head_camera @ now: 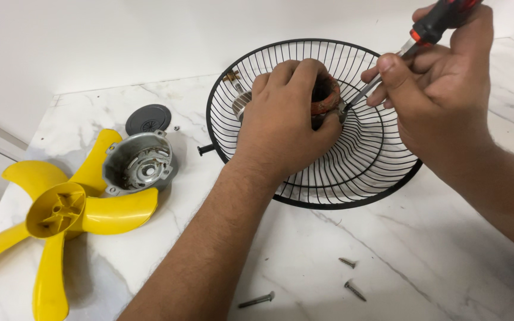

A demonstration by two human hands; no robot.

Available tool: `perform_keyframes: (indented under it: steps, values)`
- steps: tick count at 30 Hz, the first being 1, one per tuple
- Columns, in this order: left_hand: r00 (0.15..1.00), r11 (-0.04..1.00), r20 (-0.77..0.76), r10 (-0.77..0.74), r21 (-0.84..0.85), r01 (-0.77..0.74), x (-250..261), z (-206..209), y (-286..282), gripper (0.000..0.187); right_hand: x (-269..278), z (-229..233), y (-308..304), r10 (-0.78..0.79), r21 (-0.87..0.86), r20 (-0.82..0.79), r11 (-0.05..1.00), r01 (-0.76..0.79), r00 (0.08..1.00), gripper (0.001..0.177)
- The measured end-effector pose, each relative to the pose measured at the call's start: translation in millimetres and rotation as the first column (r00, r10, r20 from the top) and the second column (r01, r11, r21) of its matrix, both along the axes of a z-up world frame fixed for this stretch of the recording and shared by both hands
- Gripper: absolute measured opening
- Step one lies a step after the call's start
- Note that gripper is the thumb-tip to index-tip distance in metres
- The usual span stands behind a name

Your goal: The person uses a screwdriver to repeatedly tighten or loosen screws on a fan motor assembly placed on a table. The person holds the motor with one hand and turns the screwdriver with the other, working on the same component throughout the clip.

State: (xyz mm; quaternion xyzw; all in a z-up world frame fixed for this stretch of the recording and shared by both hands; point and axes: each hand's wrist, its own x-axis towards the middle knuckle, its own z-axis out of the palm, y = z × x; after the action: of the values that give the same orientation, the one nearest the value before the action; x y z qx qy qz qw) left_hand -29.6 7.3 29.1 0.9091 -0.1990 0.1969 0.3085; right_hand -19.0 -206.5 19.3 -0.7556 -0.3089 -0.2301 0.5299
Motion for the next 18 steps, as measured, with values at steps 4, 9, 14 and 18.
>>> perform_keyframes:
  steps: [4,9,14,18]
  values:
    - [1.000,1.000,0.014,-0.003,0.014,0.002,1.2,-2.5,-0.9,0.050,2.3,-1.9,-2.9,-0.040,-0.021,-0.014,0.999,0.039,0.999,0.047]
    - [0.998,1.000,0.055,-0.019,-0.004,0.020,2.2,-5.3,-0.6,0.047,-0.6,-4.0,-3.7,-0.060,-0.015,-0.063,0.998,0.059,0.996,0.039]
    - [1.000,1.000,0.009,-0.026,-0.006,0.026,3.7,-6.1,1.2,0.046,-2.1,-0.7,-1.7,-0.007,0.014,-0.082,1.000,0.009,0.997,0.036]
    - [1.000,1.000,0.031,0.006,0.018,-0.006,4.3,-6.0,1.0,0.049,-6.2,3.7,-1.7,0.051,0.080,-0.141,0.996,-0.040,0.989,0.045]
